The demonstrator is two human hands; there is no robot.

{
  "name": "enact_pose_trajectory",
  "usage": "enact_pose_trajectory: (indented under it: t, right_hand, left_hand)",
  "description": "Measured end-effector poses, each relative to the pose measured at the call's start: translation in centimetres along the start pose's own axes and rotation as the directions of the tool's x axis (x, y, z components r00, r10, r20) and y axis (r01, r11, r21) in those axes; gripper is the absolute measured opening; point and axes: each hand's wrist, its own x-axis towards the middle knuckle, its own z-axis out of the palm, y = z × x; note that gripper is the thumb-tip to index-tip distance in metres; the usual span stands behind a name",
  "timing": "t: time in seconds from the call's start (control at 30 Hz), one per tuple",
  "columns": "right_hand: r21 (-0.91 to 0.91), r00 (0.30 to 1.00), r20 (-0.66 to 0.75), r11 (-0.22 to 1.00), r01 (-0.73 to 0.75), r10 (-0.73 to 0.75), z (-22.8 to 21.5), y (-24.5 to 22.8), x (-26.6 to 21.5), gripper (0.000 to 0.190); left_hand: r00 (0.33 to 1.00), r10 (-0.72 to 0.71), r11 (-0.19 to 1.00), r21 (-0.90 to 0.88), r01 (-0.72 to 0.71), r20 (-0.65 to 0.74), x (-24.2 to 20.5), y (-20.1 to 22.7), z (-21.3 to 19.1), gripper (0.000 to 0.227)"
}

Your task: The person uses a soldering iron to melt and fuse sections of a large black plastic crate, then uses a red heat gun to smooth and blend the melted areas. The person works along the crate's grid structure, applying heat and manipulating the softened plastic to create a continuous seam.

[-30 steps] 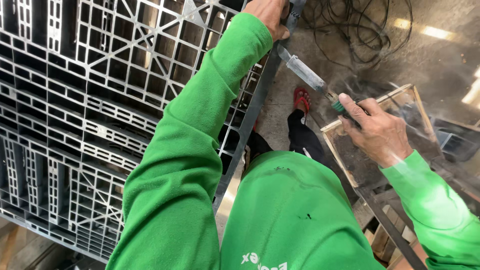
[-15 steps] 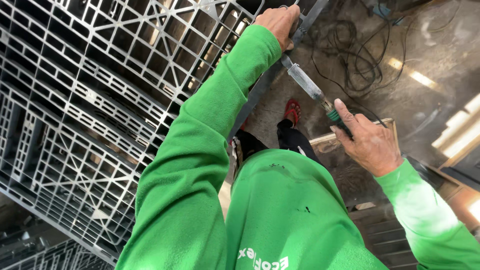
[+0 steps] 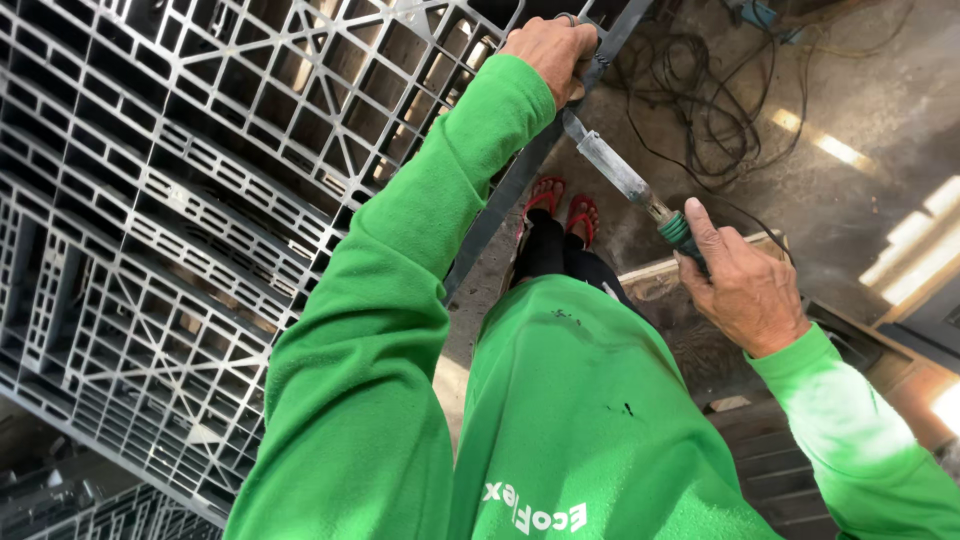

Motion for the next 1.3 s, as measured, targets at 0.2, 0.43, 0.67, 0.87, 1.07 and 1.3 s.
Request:
enact_pose_trajectory:
  t: [0.2,0.43,0.67,0.87,1.07,1.3]
  right_hand:
    - [-0.044,0.989,0.074,0.992,-0.121,0.124,-1.0,-1.9,0.7,0.077]
    - [-0.102,0.981,0.133,0.987,-0.125,0.138,-2.9,-2.9,1.8,0.072]
    - [-0.189,0.942,0.253,0.966,-0.177,0.222,-4.5,-3.9,3.2,0.073]
    - [-0.235,0.886,0.354,0.945,-0.226,0.299,-5.4,-3.8,4.3,0.074]
    - [-0.145,0.940,0.287,0.978,-0.148,0.184,-5.8,-3.8,5.1,0.071]
    - [-0.118,0.978,0.174,0.988,-0.097,0.117,-6.0,-4.9,5.1,0.068]
  left_hand:
    - [0.998,0.052,0.996,0.070,-0.053,0.020,0.1,-0.1,-0.3,0.024]
    - [0.991,-0.035,0.999,0.035,0.030,0.129,1.6,0.7,-1.3,0.042]
    - [0.975,-0.114,0.993,0.031,0.111,0.193,1.7,1.4,-2.0,0.034]
    - [0.970,-0.094,0.995,0.051,0.084,0.225,2.0,1.5,-1.5,0.040]
    - [0.984,-0.057,0.998,0.049,0.049,0.170,1.5,1.0,-0.6,0.045]
    - [0.974,-0.046,0.999,0.020,0.042,0.222,1.9,0.4,-0.7,0.043]
